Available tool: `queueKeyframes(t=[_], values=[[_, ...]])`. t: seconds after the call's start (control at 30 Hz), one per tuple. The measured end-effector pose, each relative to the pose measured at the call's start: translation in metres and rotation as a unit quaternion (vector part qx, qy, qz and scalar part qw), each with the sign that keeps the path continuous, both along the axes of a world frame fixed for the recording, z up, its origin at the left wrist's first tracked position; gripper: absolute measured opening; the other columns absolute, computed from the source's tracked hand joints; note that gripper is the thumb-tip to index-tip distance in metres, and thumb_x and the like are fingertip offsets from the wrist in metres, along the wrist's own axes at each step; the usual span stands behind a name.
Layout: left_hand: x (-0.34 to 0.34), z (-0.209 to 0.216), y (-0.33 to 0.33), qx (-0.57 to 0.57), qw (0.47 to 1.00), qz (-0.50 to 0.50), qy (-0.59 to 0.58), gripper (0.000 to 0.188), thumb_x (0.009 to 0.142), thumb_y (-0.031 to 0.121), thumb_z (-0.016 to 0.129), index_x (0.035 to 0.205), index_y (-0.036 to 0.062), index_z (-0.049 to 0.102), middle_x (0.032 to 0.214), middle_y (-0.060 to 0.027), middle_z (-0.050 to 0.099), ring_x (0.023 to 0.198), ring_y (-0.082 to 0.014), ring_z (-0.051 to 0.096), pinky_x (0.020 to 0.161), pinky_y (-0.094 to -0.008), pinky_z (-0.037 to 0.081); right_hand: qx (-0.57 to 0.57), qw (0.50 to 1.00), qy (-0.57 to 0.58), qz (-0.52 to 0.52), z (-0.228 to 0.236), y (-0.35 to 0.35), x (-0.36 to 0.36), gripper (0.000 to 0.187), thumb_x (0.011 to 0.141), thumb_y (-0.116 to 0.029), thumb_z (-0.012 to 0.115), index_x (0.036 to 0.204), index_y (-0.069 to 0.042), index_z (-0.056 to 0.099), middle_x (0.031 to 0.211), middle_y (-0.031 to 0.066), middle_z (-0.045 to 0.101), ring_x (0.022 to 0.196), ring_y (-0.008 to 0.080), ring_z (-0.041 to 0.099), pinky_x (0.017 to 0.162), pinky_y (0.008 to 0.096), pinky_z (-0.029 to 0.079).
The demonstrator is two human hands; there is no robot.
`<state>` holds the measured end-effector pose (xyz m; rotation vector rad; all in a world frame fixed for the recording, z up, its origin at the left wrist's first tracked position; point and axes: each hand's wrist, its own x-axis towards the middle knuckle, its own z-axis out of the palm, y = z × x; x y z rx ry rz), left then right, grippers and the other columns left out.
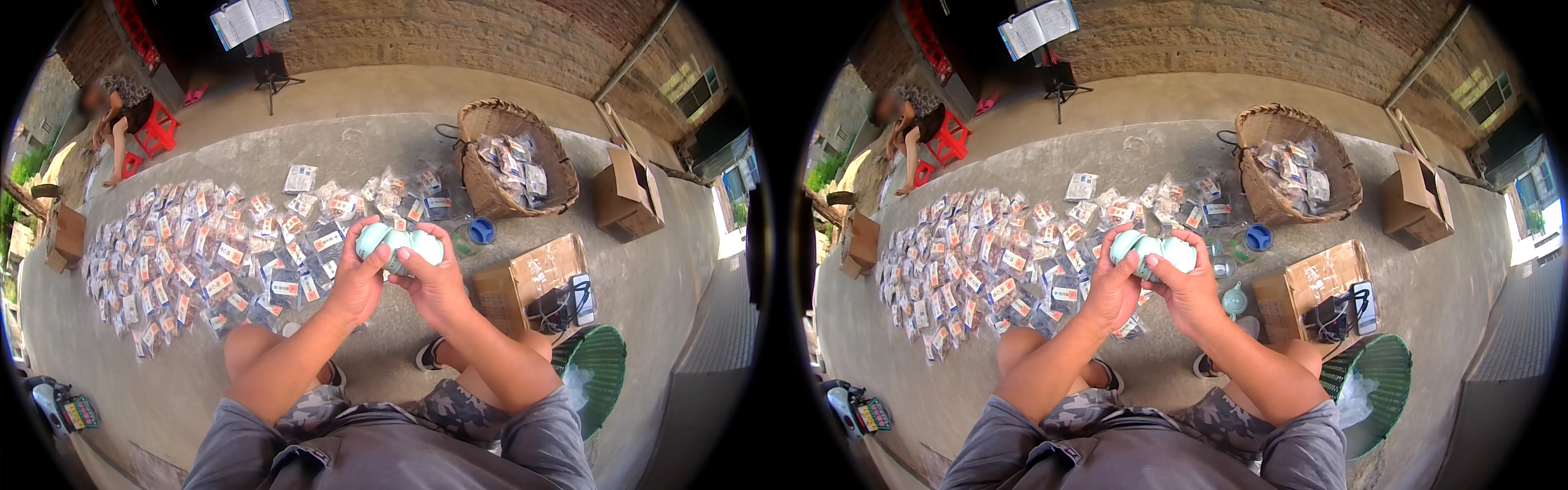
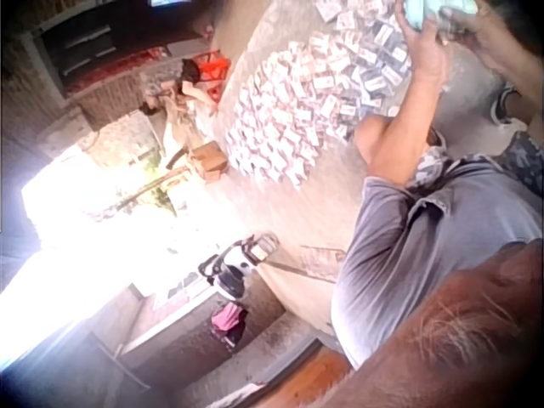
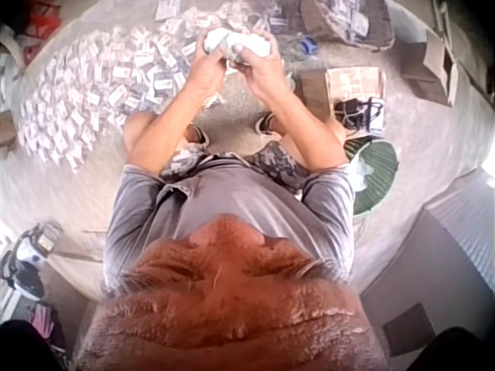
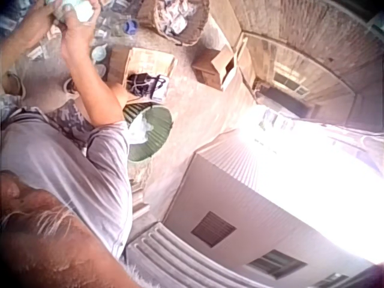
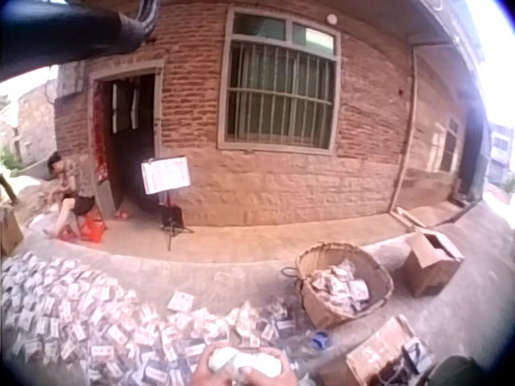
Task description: The person sits on the floor and assembles small plastic containers by fitting green lids onto clear bases. They repeatedly pick up a base and a lid, align them, and press them together to form a sealed unit. The person handles the items one at a time, stacking the finished containers in their hand.
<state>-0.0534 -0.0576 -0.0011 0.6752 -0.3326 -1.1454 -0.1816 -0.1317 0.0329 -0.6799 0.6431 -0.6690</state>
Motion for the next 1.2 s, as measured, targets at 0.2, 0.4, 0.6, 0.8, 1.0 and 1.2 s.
queueKeyframes(t=[0.2, 0.4, 0.6, 0.8, 1.0, 1.2], values=[[0.002, 0.007, 0.001, 0.034, 0.999, -0.024, 0.021, 0.053, 0.105, 0.033, 0.065, 0.152, 0.0182, 0.045, 0.137, -0.0037, 0.057, 0.132, -0.0221, 0.053, 0.115, -0.0442, 0.043, -0.428, 0.880, 0.189, -0.079, -0.003, 0.004, 0.004, 0.063, 0.081, -0.004, 0.087, 0.133, -0.013, 0.055, 0.126, 0.0111, 0.061, 0.112, 0.0291, 0.065, 0.089, 0.0420, 0.056], [0.002, -0.001, 0.002, 0.045, 0.990, -0.045, 0.127, 0.052, 0.109, 0.054, 0.048, 0.145, 0.0170, 0.050, 0.139, -0.0051, 0.060, 0.132, -0.0233, 0.056, 0.113, -0.0439, 0.046, -0.718, 0.662, 0.210, -0.045, -0.014, -0.004, 0.009, 0.060, 0.067, -0.007, 0.090, 0.122, -0.014, 0.066, 0.130, 0.0155, 0.059, 0.120, 0.0395, 0.059, 0.099, 0.0480, 0.051], [0.009, -0.012, 0.006, 0.084, 0.982, -0.039, 0.164, 0.047, 0.102, 0.040, 0.070, 0.140, 0.0197, 0.052, 0.134, -0.0063, 0.061, 0.128, -0.0223, 0.059, 0.107, -0.0420, 0.051, -0.775, 0.595, 0.209, -0.038, -0.013, -0.007, 0.013, 0.065, 0.072, -0.027, 0.091, 0.127, -0.013, 0.061, 0.129, 0.0140, 0.059, 0.117, 0.0384, 0.059, 0.096, 0.0481, 0.051], [0.007, 0.003, 0.004, 0.064, 0.990, 0.016, 0.125, 0.064, 0.094, 0.002, 0.073, 0.144, 0.0224, 0.039, 0.128, -0.0050, 0.055, 0.119, -0.0201, 0.058, 0.102, -0.0391, 0.053, -0.673, 0.698, 0.243, -0.030, -0.019, -0.006, 0.017, 0.061, 0.088, -0.039, 0.082, 0.130, -0.005, 0.055, 0.127, 0.0200, 0.056, 0.112, 0.0423, 0.057, 0.098, 0.0499, 0.049], [-0.001, 0.006, 0.004, 0.038, 0.996, 0.067, 0.052, 0.075, 0.089, -0.004, 0.073, 0.146, 0.0215, 0.033, 0.136, -0.0072, 0.048, 0.125, -0.0200, 0.053, 0.106, -0.0397, 0.049, -0.397, 0.886, 0.239, 0.011, -0.025, 0.005, 0.021, 0.050, 0.102, -0.043, 0.068, 0.132, -0.007, 0.051, 0.128, 0.0154, 0.057, 0.115, 0.0315, 0.062, 0.086, 0.0451, 0.056], [-0.003, 0.008, 0.005, 0.000, 0.998, 0.067, 0.011, 0.062, 0.095, 0.006, 0.073, 0.144, 0.0202, 0.037, 0.142, -0.0077, 0.048, 0.130, -0.0215, 0.051, 0.110, -0.0406, 0.047, 0.036, 0.993, 0.108, 0.044, 0.014, 0.011, 0.021, 0.038, 0.104, -0.037, 0.067, 0.131, -0.016, 0.050, 0.125, 0.0074, 0.062, 0.110, 0.0210, 0.065, 0.074, 0.0374, 0.061]])
